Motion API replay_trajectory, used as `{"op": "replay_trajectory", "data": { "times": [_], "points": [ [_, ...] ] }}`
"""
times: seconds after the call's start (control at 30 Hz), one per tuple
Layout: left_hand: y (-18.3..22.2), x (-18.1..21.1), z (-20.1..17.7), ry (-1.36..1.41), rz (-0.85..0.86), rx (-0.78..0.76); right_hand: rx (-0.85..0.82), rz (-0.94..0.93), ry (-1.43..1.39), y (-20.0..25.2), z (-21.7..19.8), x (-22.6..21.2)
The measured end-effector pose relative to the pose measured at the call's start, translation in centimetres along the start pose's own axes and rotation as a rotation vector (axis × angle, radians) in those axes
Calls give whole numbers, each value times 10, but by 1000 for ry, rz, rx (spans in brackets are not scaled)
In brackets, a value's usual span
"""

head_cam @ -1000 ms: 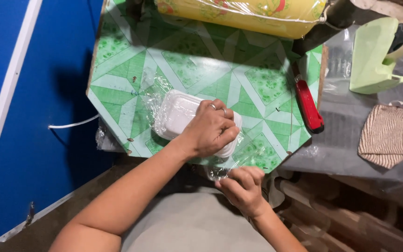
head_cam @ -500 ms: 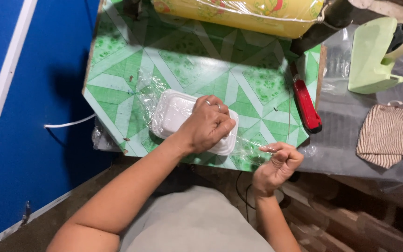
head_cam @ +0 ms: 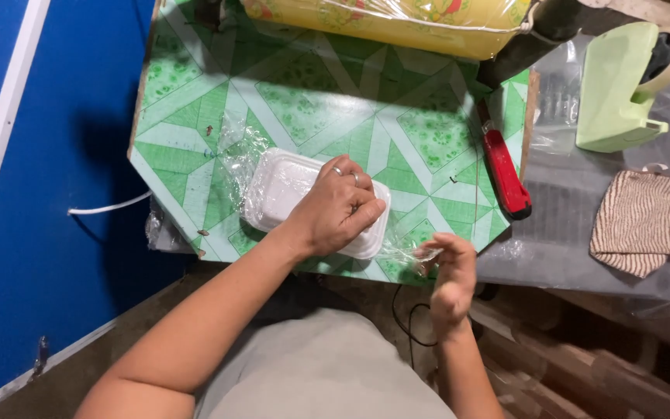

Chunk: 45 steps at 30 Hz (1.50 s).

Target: The person places white mushrooms into a styrofoam tray, pulls plastic wrap from a dispenser over the tray, and cuts the film to seal the package.

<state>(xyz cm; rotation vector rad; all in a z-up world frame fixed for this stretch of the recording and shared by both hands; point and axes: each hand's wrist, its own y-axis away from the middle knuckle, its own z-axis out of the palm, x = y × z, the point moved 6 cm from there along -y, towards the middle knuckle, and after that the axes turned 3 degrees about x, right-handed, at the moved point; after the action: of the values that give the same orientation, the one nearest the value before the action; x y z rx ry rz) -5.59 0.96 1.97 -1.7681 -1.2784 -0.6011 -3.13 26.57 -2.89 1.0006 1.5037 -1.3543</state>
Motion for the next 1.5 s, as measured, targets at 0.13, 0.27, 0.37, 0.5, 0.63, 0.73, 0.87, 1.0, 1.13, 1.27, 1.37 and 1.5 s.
{"op": "replay_trajectory", "data": {
  "times": [0.13,0.27,0.37,0.5,0.63,0.73,0.87,1.0,1.13,1.27,1.37,1.5],
  "points": [
    [-1,3,-4,0,-7,-9,-299,23,223,-3,23,-35],
    [0,4,-4,-3,-6,-12,-269,-8,498,-9,-11,-43],
    [-7,26,-20,131,-37,-79,-254,43,626,-33,-70,-79],
    [-5,19,-12,122,-11,-74,-399,116,746,-41,-22,-92],
    [1,-1,2,-12,3,-16,-303,91,391,-24,20,-56],
    [1,-3,1,-20,15,1,44,66,163,-4,43,-36],
    [2,-6,2,-9,36,24,361,-116,121,4,43,-9],
    [1,-5,-1,11,18,27,246,-189,163,-3,-7,29],
    [1,-4,-7,-16,43,42,19,-222,326,-20,-12,11],
    [-4,-11,-13,124,59,61,24,-153,239,-41,11,-19],
    [-6,-11,-19,199,57,88,54,-127,242,-40,13,-9],
    [0,9,-27,64,121,93,151,-165,214,-33,4,-15]
  ]
}}
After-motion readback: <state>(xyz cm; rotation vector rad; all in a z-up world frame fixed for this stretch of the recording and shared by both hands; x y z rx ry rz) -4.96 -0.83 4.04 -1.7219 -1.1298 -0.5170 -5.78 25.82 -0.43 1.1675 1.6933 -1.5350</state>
